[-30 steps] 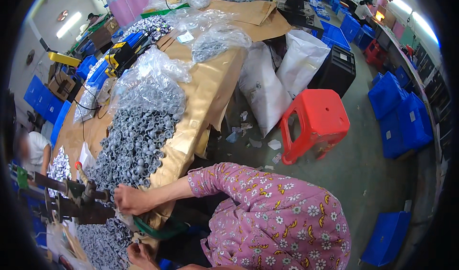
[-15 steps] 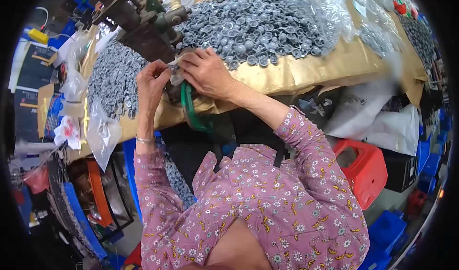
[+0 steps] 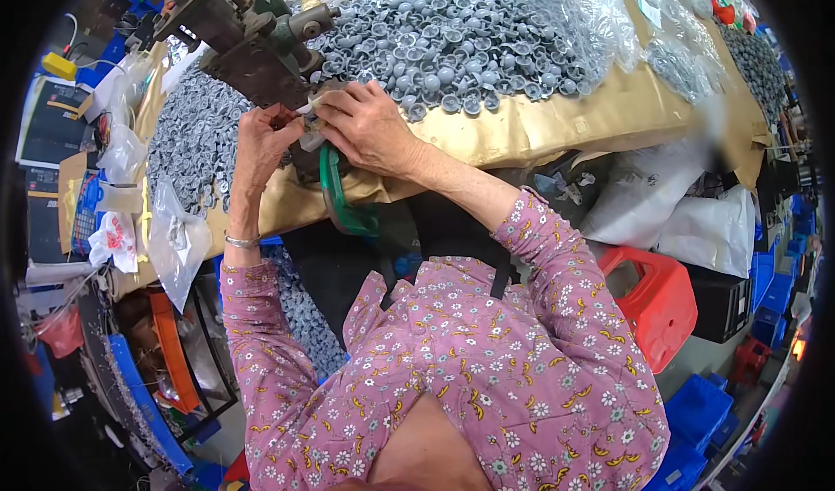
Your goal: The person repeatedly picks up plastic pieces from the table, places them into a small press machine by hand, and joins them together.
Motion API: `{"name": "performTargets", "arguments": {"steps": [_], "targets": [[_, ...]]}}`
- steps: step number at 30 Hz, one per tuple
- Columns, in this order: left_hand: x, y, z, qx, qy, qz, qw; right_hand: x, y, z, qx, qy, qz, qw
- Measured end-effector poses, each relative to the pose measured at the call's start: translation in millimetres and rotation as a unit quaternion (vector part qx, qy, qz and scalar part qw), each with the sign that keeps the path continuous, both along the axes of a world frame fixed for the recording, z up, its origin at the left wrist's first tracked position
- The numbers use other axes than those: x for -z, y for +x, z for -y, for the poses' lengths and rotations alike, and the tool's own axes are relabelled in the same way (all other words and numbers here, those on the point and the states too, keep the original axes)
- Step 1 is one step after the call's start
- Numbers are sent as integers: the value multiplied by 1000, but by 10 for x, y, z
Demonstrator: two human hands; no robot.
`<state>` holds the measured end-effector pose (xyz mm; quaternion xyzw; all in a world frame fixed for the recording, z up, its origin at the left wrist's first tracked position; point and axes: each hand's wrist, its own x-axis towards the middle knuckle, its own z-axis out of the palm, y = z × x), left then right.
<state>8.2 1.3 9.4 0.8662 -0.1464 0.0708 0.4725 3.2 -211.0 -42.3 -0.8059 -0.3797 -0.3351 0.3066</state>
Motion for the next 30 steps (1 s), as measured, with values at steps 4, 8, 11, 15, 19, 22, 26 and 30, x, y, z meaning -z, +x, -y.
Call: {"name": "performTargets", "arguments": {"steps": [4, 8, 11, 15, 19, 22, 26, 30], "targets": [[-5, 60, -60, 21, 8, -24, 999, -41, 188, 47, -22, 19, 21, 999], [3, 40, -212, 22, 10, -22, 999, -689, 1041, -41, -191, 490, -464, 713], [2, 206, 5, 73, -46, -27, 996, -1401, 1915, 86, -326, 556, -578, 501], [-30, 120, 13, 51, -84, -16, 995, -2533, 1588, -86, -458, 452, -490, 588], [-2, 30, -197, 19, 12, -49, 999, -2336, 420, -339, -369, 398, -122, 831], [-58, 30, -84, 21, 24, -44, 999, -2222, 147, -355, -394, 461, -21, 795], [34, 109, -145, 40, -34, -78, 996, -2515, 874, -264, -282, 405, -218, 842], [-23, 279, 169, 92, -33, -81, 992, -1989, 2459, 271, 13, 226, -144, 963]]}}
